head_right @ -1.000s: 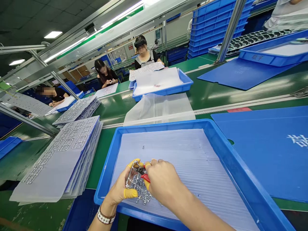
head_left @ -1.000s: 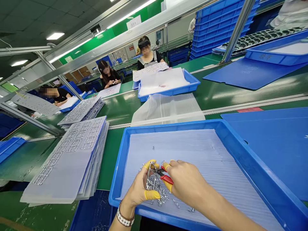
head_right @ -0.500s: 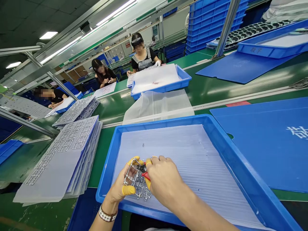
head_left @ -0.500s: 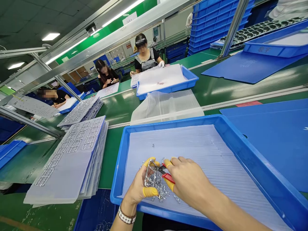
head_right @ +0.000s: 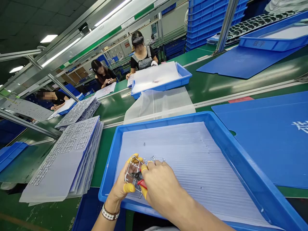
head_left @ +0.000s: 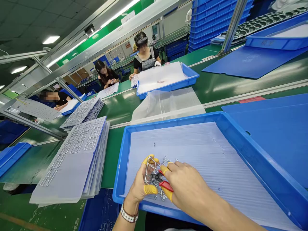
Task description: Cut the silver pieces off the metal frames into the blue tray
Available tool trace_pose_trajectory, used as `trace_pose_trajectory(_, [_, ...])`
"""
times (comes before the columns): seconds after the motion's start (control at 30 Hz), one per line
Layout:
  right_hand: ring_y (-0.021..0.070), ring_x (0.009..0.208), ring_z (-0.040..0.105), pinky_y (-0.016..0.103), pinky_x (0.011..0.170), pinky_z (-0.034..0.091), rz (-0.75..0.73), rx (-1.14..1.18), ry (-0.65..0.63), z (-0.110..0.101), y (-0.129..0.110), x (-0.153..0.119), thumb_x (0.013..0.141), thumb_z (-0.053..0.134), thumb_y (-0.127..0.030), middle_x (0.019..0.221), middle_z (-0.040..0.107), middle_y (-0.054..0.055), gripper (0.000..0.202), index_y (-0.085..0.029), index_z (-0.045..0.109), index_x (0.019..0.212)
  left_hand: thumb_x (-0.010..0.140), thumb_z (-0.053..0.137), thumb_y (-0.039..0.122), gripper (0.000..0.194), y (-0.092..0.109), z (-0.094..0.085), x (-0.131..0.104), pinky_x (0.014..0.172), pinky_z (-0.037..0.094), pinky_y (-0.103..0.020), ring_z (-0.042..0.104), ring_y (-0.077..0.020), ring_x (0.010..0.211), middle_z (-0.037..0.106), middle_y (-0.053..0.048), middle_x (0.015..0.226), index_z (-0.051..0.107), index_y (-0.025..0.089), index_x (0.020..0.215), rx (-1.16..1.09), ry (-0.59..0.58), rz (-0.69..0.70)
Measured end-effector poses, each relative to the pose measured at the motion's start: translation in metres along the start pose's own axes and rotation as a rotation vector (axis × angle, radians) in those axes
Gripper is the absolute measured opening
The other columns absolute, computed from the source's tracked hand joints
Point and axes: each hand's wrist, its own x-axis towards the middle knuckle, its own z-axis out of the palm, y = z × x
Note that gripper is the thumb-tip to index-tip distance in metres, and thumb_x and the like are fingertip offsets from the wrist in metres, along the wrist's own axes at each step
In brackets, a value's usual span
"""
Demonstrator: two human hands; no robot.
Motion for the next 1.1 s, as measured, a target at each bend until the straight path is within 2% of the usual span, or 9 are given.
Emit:
trace_pose_trajectory(0.33, [0.0262,0.08,0.066,0.033,0.067,0.044,-0.002,-0.01,-0.057,-0.005,0.0,0.001,0.079,0.061,-0.023,0.086,0.071,0.011,0.017,-0.017,0.07,0.092,0.046,0.088,0.047,0.099,0.005,0.004,0.001,0.102,0.041,-0.041,0.048,-0.0315,0.122,0.051,-0.011,0.133,0.048,0.03,0.135,0.045,0.021,0.01])
trace_pose_trajectory(0.7, [0.0239,0.071,0.066,0.031,0.055,0.039,-0.032,-0.043,-0.062,-0.006,0.001,0.002,0.079,0.061,-0.021,0.081,0.07,0.009,0.011,-0.018,0.069,0.087,0.043,0.087,0.051,0.105,0.007,0.004,0.0,0.099,0.044,-0.044,0.046,-0.0368,0.123,0.051,-0.015,0.134,0.046,0.026,0.137,0.123,0.06,-0.014])
trace_pose_trajectory(0.8, [0.0234,0.071,0.066,0.031,0.057,0.039,-0.022,-0.03,-0.023,-0.003,0.006,0.001,0.08,0.063,-0.024,0.081,0.07,0.009,0.011,-0.017,0.068,0.086,0.046,0.087,0.05,0.104,0.005,0.002,0.001,0.102,0.041,-0.044,0.045,-0.036,0.125,0.049,-0.014,0.136,0.045,0.027,0.137,0.088,0.048,-0.004])
trace_pose_trajectory(0.93, [0.0245,0.077,0.064,0.032,0.064,0.042,0.01,-0.036,0.058,0.005,0.013,-0.005,0.078,0.064,-0.026,0.084,0.069,0.01,0.014,-0.017,0.067,0.09,0.051,0.083,0.055,0.101,0.004,0.0,0.003,0.111,0.03,-0.046,0.041,-0.0351,0.13,0.048,-0.013,0.138,0.043,0.026,0.138,0.006,0.056,0.07])
trace_pose_trajectory(1.1, [0.0249,0.075,0.064,0.034,0.066,0.043,0.014,-0.022,0.043,0.015,0.014,-0.01,0.077,0.063,-0.025,0.081,0.068,0.008,0.014,-0.018,0.066,0.089,0.053,0.081,0.059,0.097,0.004,0.001,0.004,0.113,0.027,-0.049,0.041,-0.0364,0.131,0.049,-0.014,0.138,0.046,0.024,0.136,-0.032,0.07,0.098])
